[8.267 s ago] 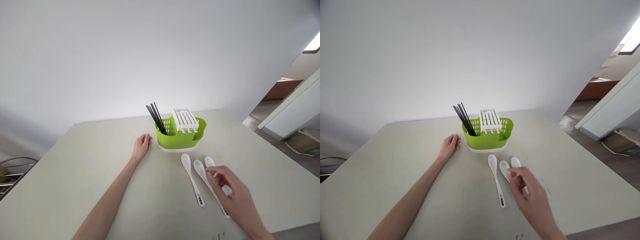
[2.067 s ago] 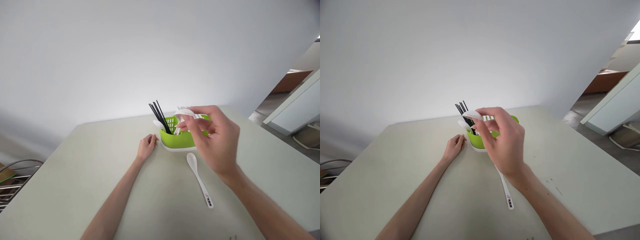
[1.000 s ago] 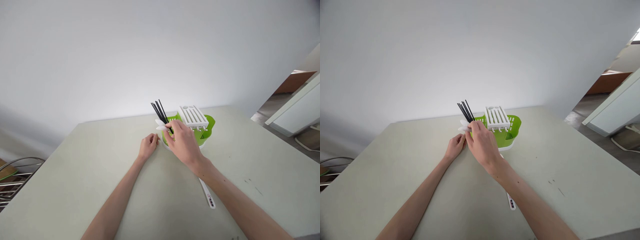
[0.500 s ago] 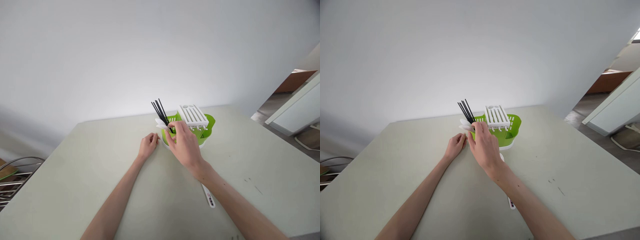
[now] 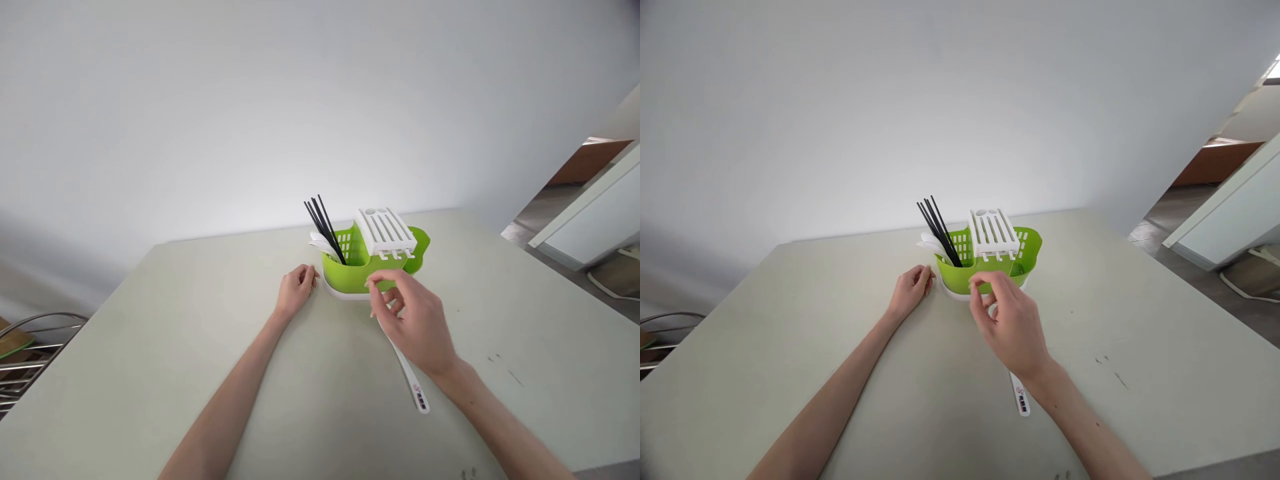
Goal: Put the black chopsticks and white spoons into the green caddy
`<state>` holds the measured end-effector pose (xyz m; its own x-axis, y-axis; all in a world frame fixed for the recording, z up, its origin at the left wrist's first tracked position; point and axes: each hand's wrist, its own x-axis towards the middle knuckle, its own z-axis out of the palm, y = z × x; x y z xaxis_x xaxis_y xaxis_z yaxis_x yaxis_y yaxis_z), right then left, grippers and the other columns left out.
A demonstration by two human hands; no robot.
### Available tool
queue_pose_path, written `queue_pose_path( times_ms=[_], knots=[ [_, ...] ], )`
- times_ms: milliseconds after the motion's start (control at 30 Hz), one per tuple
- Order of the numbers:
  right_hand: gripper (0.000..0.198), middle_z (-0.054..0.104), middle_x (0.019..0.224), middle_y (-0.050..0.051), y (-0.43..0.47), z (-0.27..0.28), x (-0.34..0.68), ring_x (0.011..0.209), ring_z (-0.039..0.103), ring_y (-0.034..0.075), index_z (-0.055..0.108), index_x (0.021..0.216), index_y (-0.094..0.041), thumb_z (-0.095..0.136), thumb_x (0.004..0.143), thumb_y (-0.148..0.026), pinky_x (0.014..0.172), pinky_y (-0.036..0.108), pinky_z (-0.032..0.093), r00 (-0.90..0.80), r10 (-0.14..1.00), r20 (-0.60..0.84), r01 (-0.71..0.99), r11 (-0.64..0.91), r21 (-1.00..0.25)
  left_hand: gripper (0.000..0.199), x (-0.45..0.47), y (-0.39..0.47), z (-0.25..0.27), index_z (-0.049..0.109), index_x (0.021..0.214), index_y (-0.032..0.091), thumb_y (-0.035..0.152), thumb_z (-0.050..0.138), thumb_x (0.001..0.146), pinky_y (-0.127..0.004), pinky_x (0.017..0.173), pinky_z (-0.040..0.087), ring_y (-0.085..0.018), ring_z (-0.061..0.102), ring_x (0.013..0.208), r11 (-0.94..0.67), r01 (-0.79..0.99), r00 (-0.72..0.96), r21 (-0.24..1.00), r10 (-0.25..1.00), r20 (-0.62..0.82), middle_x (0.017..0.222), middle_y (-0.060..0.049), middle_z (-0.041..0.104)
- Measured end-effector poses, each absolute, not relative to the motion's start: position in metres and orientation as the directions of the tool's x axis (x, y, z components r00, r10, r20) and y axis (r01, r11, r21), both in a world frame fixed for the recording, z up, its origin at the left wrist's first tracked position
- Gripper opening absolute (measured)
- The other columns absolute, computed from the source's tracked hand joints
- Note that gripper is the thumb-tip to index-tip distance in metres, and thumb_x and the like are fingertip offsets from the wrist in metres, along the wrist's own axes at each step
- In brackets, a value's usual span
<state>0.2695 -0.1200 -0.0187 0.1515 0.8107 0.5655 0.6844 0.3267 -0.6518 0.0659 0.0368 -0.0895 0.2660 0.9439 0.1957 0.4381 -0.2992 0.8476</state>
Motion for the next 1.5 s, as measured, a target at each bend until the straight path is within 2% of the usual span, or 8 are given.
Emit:
queue_pose_path(
  times_ms=[67,200,433,800,1033,1167,1300,1500],
  knots=[
    [0.016,0.072,0.078,0.000,-0.129,-0.025,0.283,0.058,0.066,0.015,0.064,0.104,-0.025,0.056,0.103,-0.039,0.053,0.025,0.051,0.212,0.845,0.491,0.675,0.237,-0.699,0.046,0.066,0.037,-0.089,0.065,0.080,0.021,0.057,0.044,0.101,-0.029,0.063,0.045,-0.016,0.056,0.055,-0.294,0.441,0.265,0.848,0.945,0.190,0.066,0.000,0.065],
    [0.022,0.075,0.095,0.002,-0.142,-0.045,0.306,0.056,0.066,0.014,0.065,0.102,-0.026,0.056,0.101,-0.046,0.052,0.027,0.050,0.305,0.899,0.315,0.638,0.053,-0.768,0.046,0.066,0.037,-0.089,0.065,0.081,0.021,0.057,0.044,0.101,-0.029,0.062,0.045,-0.016,0.055,0.054,-0.290,0.448,0.262,0.846,0.947,0.186,0.066,0.000,0.065],
    [0.034,0.072,0.114,0.006,-0.150,-0.082,0.316,0.061,0.065,0.017,0.062,0.115,-0.026,0.054,0.099,-0.056,0.062,0.034,0.052,0.244,0.963,0.114,0.696,-0.092,-0.712,0.047,0.066,0.035,-0.087,0.065,0.080,0.021,0.058,0.044,0.101,-0.029,0.063,0.046,-0.016,0.056,0.056,-0.286,0.452,0.260,0.845,0.948,0.182,0.065,0.000,0.065],
    [0.026,0.070,0.097,0.004,-0.141,-0.100,0.281,0.067,0.065,0.020,0.060,0.098,-0.025,0.048,0.102,-0.047,0.058,0.030,0.036,0.208,0.969,0.134,0.863,-0.117,-0.492,0.046,0.066,0.036,-0.088,0.065,0.081,0.021,0.057,0.045,0.101,-0.029,0.063,0.046,-0.015,0.056,0.055,-0.292,0.442,0.266,0.848,0.946,0.187,0.067,0.000,0.065],
    [0.041,0.060,0.072,-0.001,-0.147,-0.094,0.270,0.057,0.049,0.016,0.049,0.075,-0.024,0.046,0.103,-0.054,0.055,0.027,0.030,0.148,0.985,0.091,0.787,-0.062,-0.614,0.046,0.066,0.036,-0.090,0.065,0.081,0.022,0.057,0.044,0.101,-0.029,0.063,0.046,-0.016,0.056,0.055,-0.300,0.453,0.265,0.839,0.944,0.195,0.066,0.000,0.066],
    [0.046,0.046,0.063,-0.005,-0.149,-0.070,0.273,0.057,0.042,0.014,0.051,0.073,-0.024,0.051,0.100,-0.062,0.053,0.026,0.029,0.102,0.995,-0.006,0.605,-0.067,-0.793,0.046,0.065,0.036,-0.090,0.065,0.081,0.022,0.056,0.044,0.102,-0.029,0.063,0.046,-0.016,0.056,0.055,-0.303,0.455,0.267,0.838,0.943,0.196,0.067,0.000,0.066],
    [0.047,0.038,0.061,-0.006,-0.150,-0.028,0.272,0.056,0.036,0.013,0.057,0.075,-0.023,0.057,0.098,-0.065,0.051,0.025,0.028,0.166,0.985,0.048,0.460,-0.034,-0.887,0.047,0.064,0.037,-0.091,0.066,0.081,0.022,0.058,0.044,0.102,-0.029,0.064,0.046,-0.016,0.056,0.056,-0.304,0.454,0.271,0.837,0.943,0.195,0.067,0.000,0.066],
    [0.043,0.054,0.061,-0.005,-0.146,0.028,0.267,0.047,0.046,0.010,0.059,0.077,-0.023,0.065,0.096,-0.061,0.043,0.023,0.035,0.279,0.940,0.195,0.334,0.096,-0.938,0.047,0.064,0.037,-0.092,0.065,0.081,0.022,0.057,0.043,0.102,-0.029,0.064,0.045,-0.016,0.056,0.055,-0.299,0.454,0.268,0.839,0.944,0.191,0.067,0.000,0.066]
  ],
)
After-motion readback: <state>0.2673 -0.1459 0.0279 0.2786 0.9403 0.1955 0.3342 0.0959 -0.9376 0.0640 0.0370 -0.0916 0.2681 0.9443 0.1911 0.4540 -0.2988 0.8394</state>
